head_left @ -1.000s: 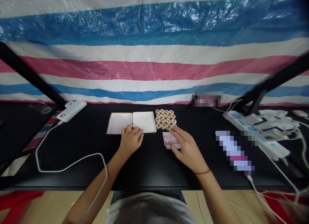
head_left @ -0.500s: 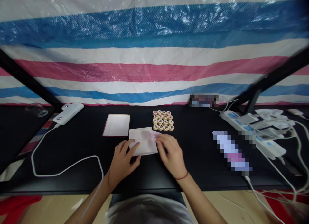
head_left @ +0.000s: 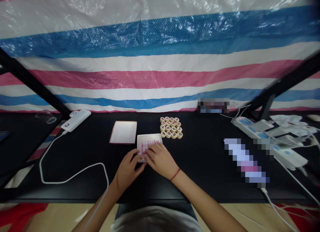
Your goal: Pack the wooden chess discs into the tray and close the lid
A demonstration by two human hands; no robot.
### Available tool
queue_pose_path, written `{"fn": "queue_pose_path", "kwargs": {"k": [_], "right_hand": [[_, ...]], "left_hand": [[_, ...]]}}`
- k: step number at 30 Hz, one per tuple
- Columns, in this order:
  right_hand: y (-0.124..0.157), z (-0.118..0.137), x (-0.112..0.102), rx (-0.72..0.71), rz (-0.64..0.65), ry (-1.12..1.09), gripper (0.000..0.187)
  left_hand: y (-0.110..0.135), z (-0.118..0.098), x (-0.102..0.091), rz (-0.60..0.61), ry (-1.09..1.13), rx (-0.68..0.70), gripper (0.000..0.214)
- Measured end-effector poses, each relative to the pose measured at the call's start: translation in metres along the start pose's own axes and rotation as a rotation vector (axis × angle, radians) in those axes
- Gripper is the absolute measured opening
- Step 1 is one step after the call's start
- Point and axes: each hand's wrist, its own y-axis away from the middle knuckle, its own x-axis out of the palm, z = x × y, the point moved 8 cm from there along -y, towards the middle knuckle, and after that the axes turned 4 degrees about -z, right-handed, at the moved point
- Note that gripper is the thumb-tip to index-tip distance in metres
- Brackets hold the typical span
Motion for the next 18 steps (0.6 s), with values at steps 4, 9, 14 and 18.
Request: {"fn": "queue_pose_path", "kwargs": {"k": [4, 9, 14, 18], "right_hand": [[-0.017, -0.039, -0.022, 0.054, -0.092, -0.058, 0.022], [-0.067, -0.122, -0.037, 0.349, -0.043, 0.211, 0.034], [-0.101, -0.152, -0.013, 0.443, 0.331, 0.337, 0.034], [-0.108, -0.153, -0.005, 0.460, 0.465, 0.346, 0.029]], "left_hand": [[-0.012, 0.014, -0.016, 0.011, -0.096, -0.063, 0.029], [-0.031, 0.044, -0.011, 0.118, -0.234, -0.125, 0.033], [-0.032, 0.058, -0.005, 0.047, -0.350, -0.168, 0.029], [-0.035, 0.058, -0.011, -0.018, -0.406, -0.170, 0.028]]}}
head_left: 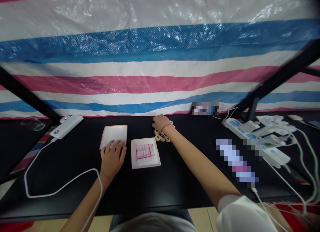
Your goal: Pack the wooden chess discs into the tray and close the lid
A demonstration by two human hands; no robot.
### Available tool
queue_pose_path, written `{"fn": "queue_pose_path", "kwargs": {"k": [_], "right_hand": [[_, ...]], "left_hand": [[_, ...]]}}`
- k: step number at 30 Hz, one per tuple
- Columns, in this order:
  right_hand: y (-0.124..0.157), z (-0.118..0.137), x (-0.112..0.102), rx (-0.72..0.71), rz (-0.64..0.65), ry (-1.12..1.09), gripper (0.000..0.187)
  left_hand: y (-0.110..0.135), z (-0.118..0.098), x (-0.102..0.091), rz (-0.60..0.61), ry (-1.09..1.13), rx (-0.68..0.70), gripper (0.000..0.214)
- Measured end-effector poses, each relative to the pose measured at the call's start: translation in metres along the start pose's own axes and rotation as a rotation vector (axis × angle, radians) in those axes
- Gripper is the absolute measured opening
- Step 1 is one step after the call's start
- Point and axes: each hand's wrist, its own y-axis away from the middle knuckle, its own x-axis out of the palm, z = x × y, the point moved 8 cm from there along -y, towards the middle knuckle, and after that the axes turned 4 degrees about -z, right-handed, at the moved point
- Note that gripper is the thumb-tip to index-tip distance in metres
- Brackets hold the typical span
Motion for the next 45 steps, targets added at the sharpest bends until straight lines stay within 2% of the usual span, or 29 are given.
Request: {"fn": "queue_pose_path", "kwargs": {"k": [2, 5, 10, 12, 15, 18, 20, 23, 27, 32, 40, 43, 45], "right_hand": [[-0.002, 0.001, -0.001, 0.001, 0.019, 0.005, 0.027], [-0.004, 0.003, -0.003, -0.004, 0.024, 0.014, 0.026], [0.001, 0.010, -0.020, -0.020, -0.079, 0.000, 0.027], [0.013, 0.016, -0.029, -0.046, -0.178, -0.114, 0.029], [0.040, 0.031, -0.032, -0.139, -0.288, -0.413, 0.028], [0.068, 0.050, -0.018, -0.254, -0.295, -0.642, 0.027], [0.081, 0.062, -0.007, -0.323, -0.293, -0.698, 0.028], [0.088, 0.079, 0.008, -0.385, -0.284, -0.646, 0.023], [0.087, 0.094, 0.019, -0.463, -0.302, -0.547, 0.015], [0.088, 0.090, 0.025, -0.456, -0.349, -0.535, 0.019], [0.093, 0.094, 0.022, -0.503, -0.392, -0.569, 0.022], [0.092, 0.078, 0.011, -0.496, -0.432, -0.632, 0.031], [0.083, 0.052, -0.001, -0.388, -0.472, -0.638, 0.032]], "left_hand": [[-0.004, -0.007, -0.007, -0.021, 0.033, 0.033, 0.028], [-0.009, -0.030, -0.013, 0.016, 0.132, 0.124, 0.030], [-0.003, -0.050, -0.011, 0.106, 0.141, 0.029, 0.027], [0.003, -0.055, -0.004, 0.154, 0.146, 0.026, 0.025], [0.012, -0.059, 0.004, 0.170, 0.173, 0.064, 0.023], [0.017, -0.058, 0.006, 0.154, 0.230, 0.063, 0.022], [0.016, -0.051, 0.004, 0.126, 0.283, -0.005, 0.024], [0.007, -0.037, 0.007, 0.102, 0.338, -0.129, 0.033], [-0.009, -0.027, 0.021, 0.130, 0.336, -0.159, 0.040], [-0.023, -0.024, 0.033, 0.147, 0.311, -0.141, 0.039], [-0.023, -0.026, 0.044, 0.203, 0.356, -0.114, 0.039], [-0.027, -0.029, 0.040, 0.224, 0.368, -0.095, 0.043], [-0.030, -0.033, 0.037, 0.246, 0.363, -0.074, 0.044]]}}
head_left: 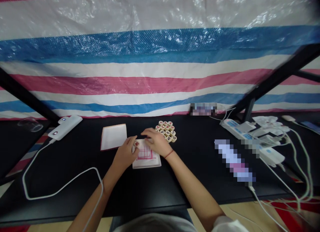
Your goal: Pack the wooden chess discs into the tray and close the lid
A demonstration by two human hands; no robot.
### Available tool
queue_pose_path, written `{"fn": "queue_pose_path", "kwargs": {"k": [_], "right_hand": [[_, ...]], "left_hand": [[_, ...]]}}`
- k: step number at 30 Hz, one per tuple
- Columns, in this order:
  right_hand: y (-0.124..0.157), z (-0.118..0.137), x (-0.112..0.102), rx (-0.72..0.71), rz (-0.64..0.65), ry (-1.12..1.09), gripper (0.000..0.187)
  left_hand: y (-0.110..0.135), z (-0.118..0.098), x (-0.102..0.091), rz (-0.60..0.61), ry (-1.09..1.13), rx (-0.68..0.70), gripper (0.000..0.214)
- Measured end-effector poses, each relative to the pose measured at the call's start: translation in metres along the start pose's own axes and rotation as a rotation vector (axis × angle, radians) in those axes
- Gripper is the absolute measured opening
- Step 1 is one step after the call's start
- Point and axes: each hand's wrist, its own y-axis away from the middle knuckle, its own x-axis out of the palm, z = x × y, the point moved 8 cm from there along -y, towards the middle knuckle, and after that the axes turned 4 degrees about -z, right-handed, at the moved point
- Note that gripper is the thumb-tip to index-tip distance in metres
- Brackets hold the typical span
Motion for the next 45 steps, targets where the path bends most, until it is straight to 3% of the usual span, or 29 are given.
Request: {"fn": "queue_pose_path", "kwargs": {"k": [4, 6, 9, 11, 21, 25, 29, 31, 33, 37, 40, 45], "right_hand": [[-0.026, -0.058, -0.043, 0.379, -0.026, 0.327, 0.031], [-0.036, -0.083, -0.047, 0.530, 0.124, 0.444, 0.034], [-0.045, -0.104, -0.039, 0.645, 0.361, 0.492, 0.036], [-0.049, -0.107, -0.036, 0.674, 0.421, 0.489, 0.035], [-0.066, -0.113, -0.030, 0.748, 0.480, 0.495, 0.046], [-0.068, -0.114, -0.027, 0.728, 0.452, 0.494, 0.047], [-0.069, -0.107, -0.041, 0.671, 0.341, 0.490, 0.040], [-0.065, -0.096, -0.045, 0.619, 0.260, 0.367, 0.035], [-0.057, -0.078, -0.039, 0.556, 0.201, 0.083, 0.033], [-0.030, -0.033, -0.004, 0.438, 0.214, -0.442, 0.033], [-0.015, -0.014, 0.013, 0.390, 0.153, -0.634, 0.029], [-0.004, -0.012, 0.022, 0.436, 0.068, -0.804, 0.034]], "left_hand": [[-0.004, -0.006, 0.001, 0.081, -0.072, -0.024, 0.040], [-0.005, -0.006, 0.005, 0.137, -0.108, -0.042, 0.036], [-0.007, -0.006, 0.010, 0.201, -0.116, -0.041, 0.031], [-0.008, -0.005, 0.012, 0.217, -0.105, -0.038, 0.030], [-0.009, -0.003, 0.014, 0.280, -0.013, -0.067, 0.023], [-0.009, -0.002, 0.014, 0.244, 0.012, -0.063, 0.022], [-0.008, -0.001, 0.012, 0.182, 0.038, -0.034, 0.021], [-0.008, -0.001, 0.008, 0.121, 0.037, -0.016, 0.025], [-0.008, -0.002, 0.000, 0.022, 0.047, 0.013, 0.035], [-0.008, -0.012, -0.013, -0.116, 0.191, 0.116, 0.045], [-0.007, -0.016, -0.019, -0.168, 0.268, 0.177, 0.033], [-0.007, -0.015, -0.022, -0.186, 0.333, 0.199, 0.025]]}}
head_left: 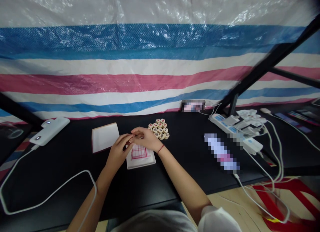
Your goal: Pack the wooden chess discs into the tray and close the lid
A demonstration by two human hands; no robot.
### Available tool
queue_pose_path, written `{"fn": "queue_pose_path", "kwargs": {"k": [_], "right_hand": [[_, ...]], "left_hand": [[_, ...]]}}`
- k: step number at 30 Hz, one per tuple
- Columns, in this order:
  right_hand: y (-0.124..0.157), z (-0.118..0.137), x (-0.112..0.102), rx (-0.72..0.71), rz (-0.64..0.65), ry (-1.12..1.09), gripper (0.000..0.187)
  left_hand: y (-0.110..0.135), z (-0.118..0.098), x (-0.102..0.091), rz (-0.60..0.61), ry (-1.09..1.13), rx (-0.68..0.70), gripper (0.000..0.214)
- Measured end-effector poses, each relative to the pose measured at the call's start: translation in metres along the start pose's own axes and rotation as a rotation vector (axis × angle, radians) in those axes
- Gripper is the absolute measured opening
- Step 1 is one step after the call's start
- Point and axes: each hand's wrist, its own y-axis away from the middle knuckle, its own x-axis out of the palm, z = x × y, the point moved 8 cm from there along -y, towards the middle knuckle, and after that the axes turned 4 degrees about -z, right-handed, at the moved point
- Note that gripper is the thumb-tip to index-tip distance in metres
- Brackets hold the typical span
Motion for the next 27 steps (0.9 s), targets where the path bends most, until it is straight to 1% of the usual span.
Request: {"fn": "queue_pose_path", "kwargs": {"k": [3, 6, 8, 11, 13, 15, 17, 21, 25, 27], "right_hand": [[0.003, -0.001, -0.007, 0.025, -0.057, -0.048, 0.035], [0.007, -0.002, -0.018, 0.032, -0.127, -0.083, 0.034], [0.009, -0.002, -0.029, 0.004, -0.196, -0.075, 0.032], [0.012, -0.004, -0.049, -0.013, -0.311, -0.059, 0.032], [0.014, -0.006, -0.058, -0.010, -0.349, -0.068, 0.033], [0.015, -0.005, -0.063, -0.007, -0.364, -0.078, 0.033], [0.016, -0.005, -0.066, 0.008, -0.366, -0.073, 0.034], [0.020, -0.003, -0.066, 0.006, -0.335, -0.029, 0.032], [0.024, 0.001, -0.056, -0.076, -0.293, 0.100, 0.028], [0.026, 0.003, -0.046, -0.129, -0.270, 0.233, 0.026]], "left_hand": [[-0.001, 0.004, -0.001, -0.014, 0.036, -0.039, 0.021], [-0.001, 0.007, -0.006, -0.067, 0.083, -0.082, 0.009], [-0.001, 0.008, -0.009, -0.091, 0.086, -0.095, 0.004], [-0.002, 0.007, -0.009, -0.104, 0.041, -0.105, 0.003], [-0.003, 0.007, -0.006, -0.094, 0.013, -0.092, 0.003], [-0.005, 0.003, 0.001, -0.044, -0.012, -0.040, 0.003], [-0.007, -0.002, 0.011, 0.034, -0.053, 0.012, 0.002], [-0.008, -0.006, 0.025, 0.184, -0.258, 0.032, 0.007], [-0.005, -0.006, 0.031, 0.270, -0.415, 0.076, 0.011], [-0.003, -0.004, 0.033, 0.288, -0.451, 0.086, 0.010]]}}
